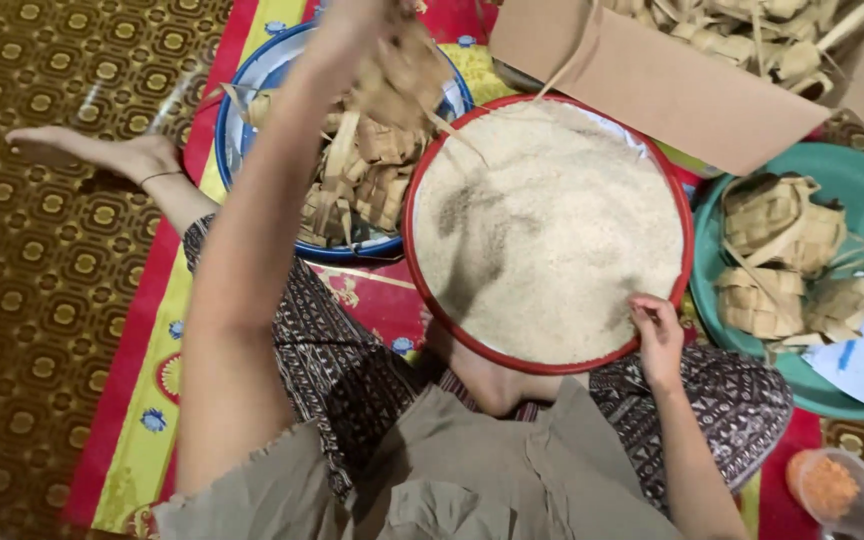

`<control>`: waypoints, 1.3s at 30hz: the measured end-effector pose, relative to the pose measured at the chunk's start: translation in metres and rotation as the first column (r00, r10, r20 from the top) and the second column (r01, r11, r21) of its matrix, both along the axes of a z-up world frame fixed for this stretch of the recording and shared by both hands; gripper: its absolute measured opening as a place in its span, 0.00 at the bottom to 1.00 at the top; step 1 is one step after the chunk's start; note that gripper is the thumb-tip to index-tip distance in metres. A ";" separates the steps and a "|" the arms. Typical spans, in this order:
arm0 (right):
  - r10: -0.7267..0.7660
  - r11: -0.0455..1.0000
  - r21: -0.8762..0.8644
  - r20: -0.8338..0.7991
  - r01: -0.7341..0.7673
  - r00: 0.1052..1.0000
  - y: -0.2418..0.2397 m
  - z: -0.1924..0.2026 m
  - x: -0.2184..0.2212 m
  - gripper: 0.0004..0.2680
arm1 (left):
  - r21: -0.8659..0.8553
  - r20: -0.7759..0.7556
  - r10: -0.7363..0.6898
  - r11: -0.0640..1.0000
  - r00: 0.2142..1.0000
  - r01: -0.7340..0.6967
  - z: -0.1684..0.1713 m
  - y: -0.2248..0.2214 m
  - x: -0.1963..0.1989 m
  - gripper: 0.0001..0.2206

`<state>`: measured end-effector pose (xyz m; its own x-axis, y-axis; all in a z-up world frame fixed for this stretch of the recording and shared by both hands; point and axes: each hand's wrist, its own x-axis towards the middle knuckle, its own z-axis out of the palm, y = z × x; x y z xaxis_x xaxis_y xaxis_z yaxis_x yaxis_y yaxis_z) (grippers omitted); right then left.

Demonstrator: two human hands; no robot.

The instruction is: The person fills woven palm leaf pouches with rice and tightens the weave to secure the contents.

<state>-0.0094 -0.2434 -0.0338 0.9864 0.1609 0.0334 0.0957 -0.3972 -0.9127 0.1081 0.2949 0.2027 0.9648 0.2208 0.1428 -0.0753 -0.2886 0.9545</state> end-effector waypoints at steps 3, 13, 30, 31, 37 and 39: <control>-0.013 0.994 0.110 0.020 0.011 1.000 -0.006 -0.017 0.002 0.05 | 0.115 -0.038 0.078 0.991 0.996 -0.073 0.006 0.025 0.004 0.20; 0.006 0.999 0.043 0.020 -0.007 1.000 -0.004 -0.018 -0.001 0.04 | 0.618 -0.089 0.488 0.711 0.868 -0.336 -0.119 0.153 0.033 0.14; 0.063 0.995 -0.077 -0.040 -0.066 0.997 0.008 0.000 0.002 0.06 | 0.929 0.114 0.395 0.283 0.912 -0.238 -0.245 0.148 0.007 0.37; 0.064 0.995 -0.076 -0.044 -0.067 0.997 0.007 0.001 0.001 0.06 | 0.930 0.111 0.396 0.281 0.912 -0.235 -0.238 0.145 -0.003 0.37; 0.034 0.999 -0.019 -0.136 -0.037 0.990 0.009 0.004 0.001 0.05 | 0.830 0.197 0.419 0.411 0.886 -0.378 -0.209 0.097 -0.058 0.25; 0.066 0.997 -0.045 -0.050 -0.068 0.997 0.007 0.003 0.002 0.07 | 0.592 0.240 0.582 0.547 0.777 -0.592 -0.203 0.059 -0.079 0.27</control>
